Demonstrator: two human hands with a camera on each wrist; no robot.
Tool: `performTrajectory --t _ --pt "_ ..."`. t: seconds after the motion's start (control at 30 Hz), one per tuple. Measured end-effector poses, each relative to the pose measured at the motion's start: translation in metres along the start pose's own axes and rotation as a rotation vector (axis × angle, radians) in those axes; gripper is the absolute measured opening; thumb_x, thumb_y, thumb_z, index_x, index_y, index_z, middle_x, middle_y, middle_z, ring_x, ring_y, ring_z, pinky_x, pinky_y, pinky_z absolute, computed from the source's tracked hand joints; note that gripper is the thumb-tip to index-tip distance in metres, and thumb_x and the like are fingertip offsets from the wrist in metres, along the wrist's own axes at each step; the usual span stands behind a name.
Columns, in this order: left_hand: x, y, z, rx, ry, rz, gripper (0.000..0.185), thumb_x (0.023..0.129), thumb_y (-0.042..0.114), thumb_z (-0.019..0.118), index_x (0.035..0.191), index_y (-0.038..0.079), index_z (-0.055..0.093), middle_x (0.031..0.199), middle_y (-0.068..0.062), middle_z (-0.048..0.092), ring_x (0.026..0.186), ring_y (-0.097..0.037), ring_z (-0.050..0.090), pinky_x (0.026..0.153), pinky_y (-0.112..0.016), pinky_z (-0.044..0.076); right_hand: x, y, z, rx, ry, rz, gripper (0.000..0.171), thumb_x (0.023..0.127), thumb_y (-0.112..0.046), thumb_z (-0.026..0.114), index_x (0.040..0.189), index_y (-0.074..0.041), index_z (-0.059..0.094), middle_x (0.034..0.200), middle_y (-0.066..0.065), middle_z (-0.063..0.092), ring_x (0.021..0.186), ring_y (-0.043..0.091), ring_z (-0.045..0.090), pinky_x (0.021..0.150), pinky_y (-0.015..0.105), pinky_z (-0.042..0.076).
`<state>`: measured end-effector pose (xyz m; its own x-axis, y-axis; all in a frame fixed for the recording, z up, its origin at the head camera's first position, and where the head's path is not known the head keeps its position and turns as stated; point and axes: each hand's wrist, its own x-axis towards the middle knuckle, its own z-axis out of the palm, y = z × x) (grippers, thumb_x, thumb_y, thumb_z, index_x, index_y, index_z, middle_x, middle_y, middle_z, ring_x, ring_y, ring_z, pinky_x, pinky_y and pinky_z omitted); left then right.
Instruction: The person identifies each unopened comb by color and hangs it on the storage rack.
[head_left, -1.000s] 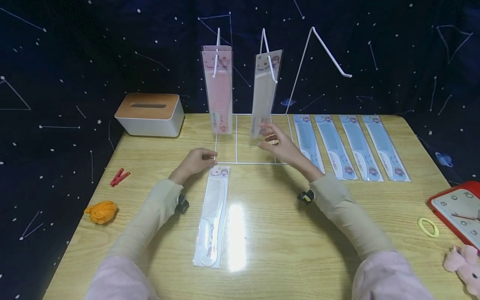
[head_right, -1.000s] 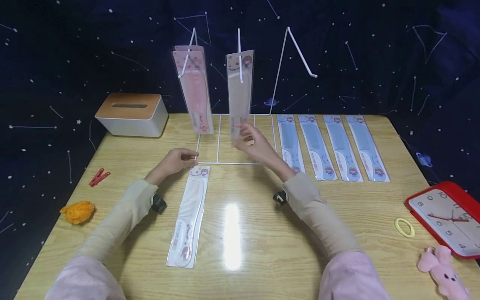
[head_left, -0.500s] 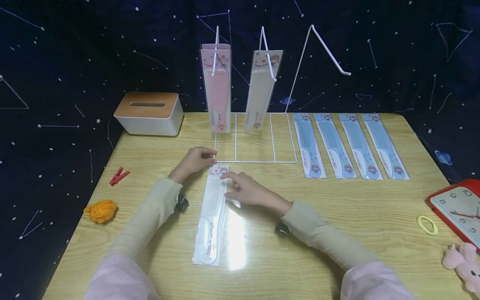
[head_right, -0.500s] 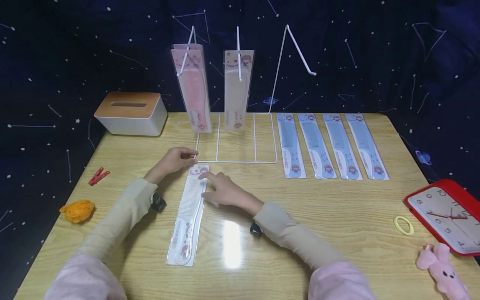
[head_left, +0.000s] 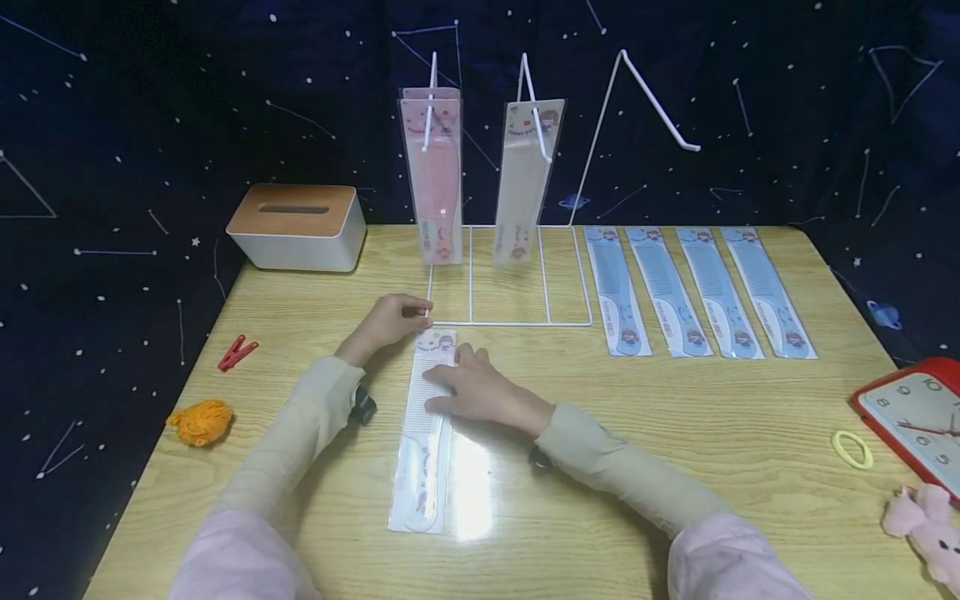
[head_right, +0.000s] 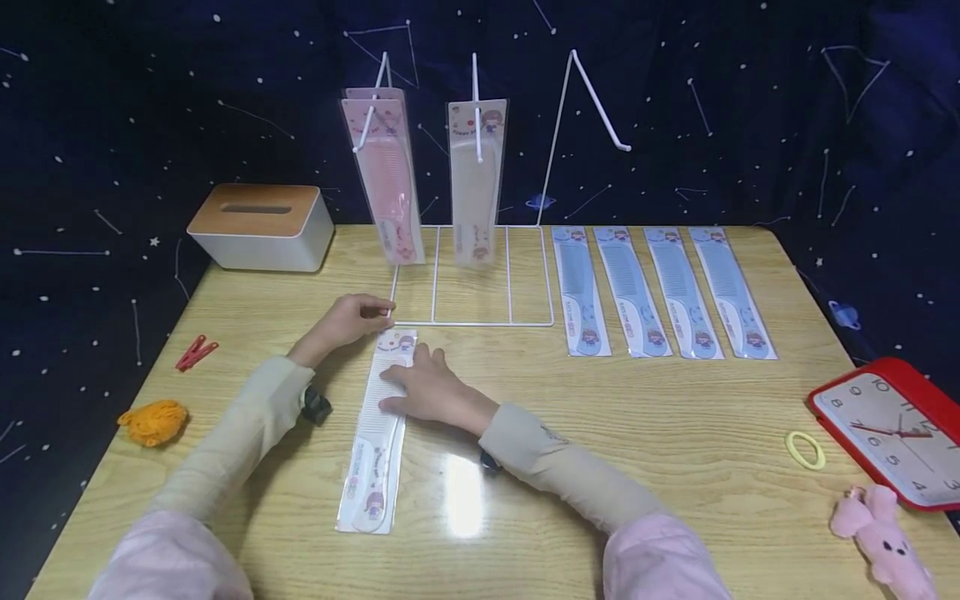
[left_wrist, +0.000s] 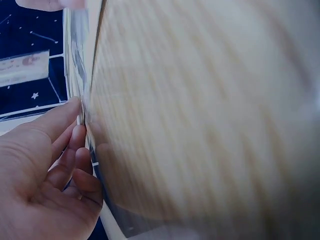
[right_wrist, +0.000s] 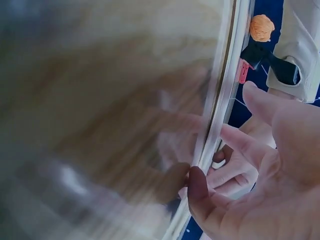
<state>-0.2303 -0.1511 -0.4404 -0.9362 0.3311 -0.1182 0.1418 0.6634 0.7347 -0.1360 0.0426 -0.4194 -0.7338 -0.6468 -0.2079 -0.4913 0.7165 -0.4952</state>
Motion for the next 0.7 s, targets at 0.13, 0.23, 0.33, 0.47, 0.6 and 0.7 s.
performTrajectory --t 0.13,0.23,0.33,0.47,0.6,0.7 --pt "0.0 0.0 0.001 -0.011 -0.003 -0.002 0.037 0.089 0.015 0.066 0.122 -0.001 0.061 0.114 -0.019 0.064 0.111 -0.031 0.056 0.103 -0.044 0.04 -0.007 0.004 -0.003 -0.015 0.027 0.018 0.051 0.086 -0.044 0.066 0.126 -0.014 0.061 0.121 0.019 0.053 0.11 0.034 0.042 0.082 0.04 0.044" --pt "0.001 0.0 0.001 -0.02 -0.005 -0.009 0.037 0.089 0.015 0.066 0.122 -0.001 0.061 0.114 -0.019 0.064 0.111 -0.031 0.056 0.103 -0.044 0.041 -0.014 0.008 -0.005 -0.024 0.037 0.042 0.055 0.08 -0.047 0.072 0.121 -0.011 0.062 0.125 0.021 0.052 0.111 0.036 0.041 0.083 0.042 0.045" --pt "0.002 -0.001 0.001 -0.023 -0.004 -0.015 0.037 0.089 0.015 0.067 0.122 -0.001 0.062 0.114 -0.018 0.064 0.111 -0.031 0.057 0.102 -0.043 0.042 -0.023 0.013 -0.007 -0.053 0.036 0.059 0.058 0.074 -0.046 0.077 0.116 -0.009 0.062 0.127 0.023 0.049 0.105 0.034 0.04 0.078 0.036 0.043" --pt "0.003 -0.002 0.0 -0.027 -0.012 -0.03 0.037 0.089 0.016 0.066 0.122 0.0 0.062 0.115 -0.017 0.064 0.112 -0.03 0.056 0.103 -0.043 0.041 -0.036 0.017 -0.01 -0.018 0.03 0.085 0.055 0.073 -0.035 0.081 0.116 -0.008 0.06 0.13 0.027 0.046 0.107 0.038 0.039 0.079 0.039 0.042" --pt "0.003 -0.001 -0.001 -0.034 -0.023 -0.044 0.038 0.09 0.017 0.066 0.124 0.001 0.061 0.116 -0.016 0.063 0.114 -0.03 0.055 0.104 -0.044 0.04 -0.046 0.022 -0.013 0.061 0.023 0.113 0.056 0.072 -0.024 0.082 0.121 -0.009 0.058 0.134 0.027 0.041 0.108 0.042 0.041 0.08 0.045 0.044" --pt "0.002 -0.001 0.0 -0.035 -0.024 -0.043 0.038 0.09 0.017 0.066 0.124 0.001 0.061 0.116 -0.016 0.063 0.114 -0.03 0.055 0.104 -0.044 0.04 -0.051 0.027 -0.016 0.117 0.017 0.139 0.059 0.071 -0.02 0.083 0.122 -0.01 0.057 0.126 0.023 0.044 0.1 0.035 0.045 0.075 0.041 0.045"
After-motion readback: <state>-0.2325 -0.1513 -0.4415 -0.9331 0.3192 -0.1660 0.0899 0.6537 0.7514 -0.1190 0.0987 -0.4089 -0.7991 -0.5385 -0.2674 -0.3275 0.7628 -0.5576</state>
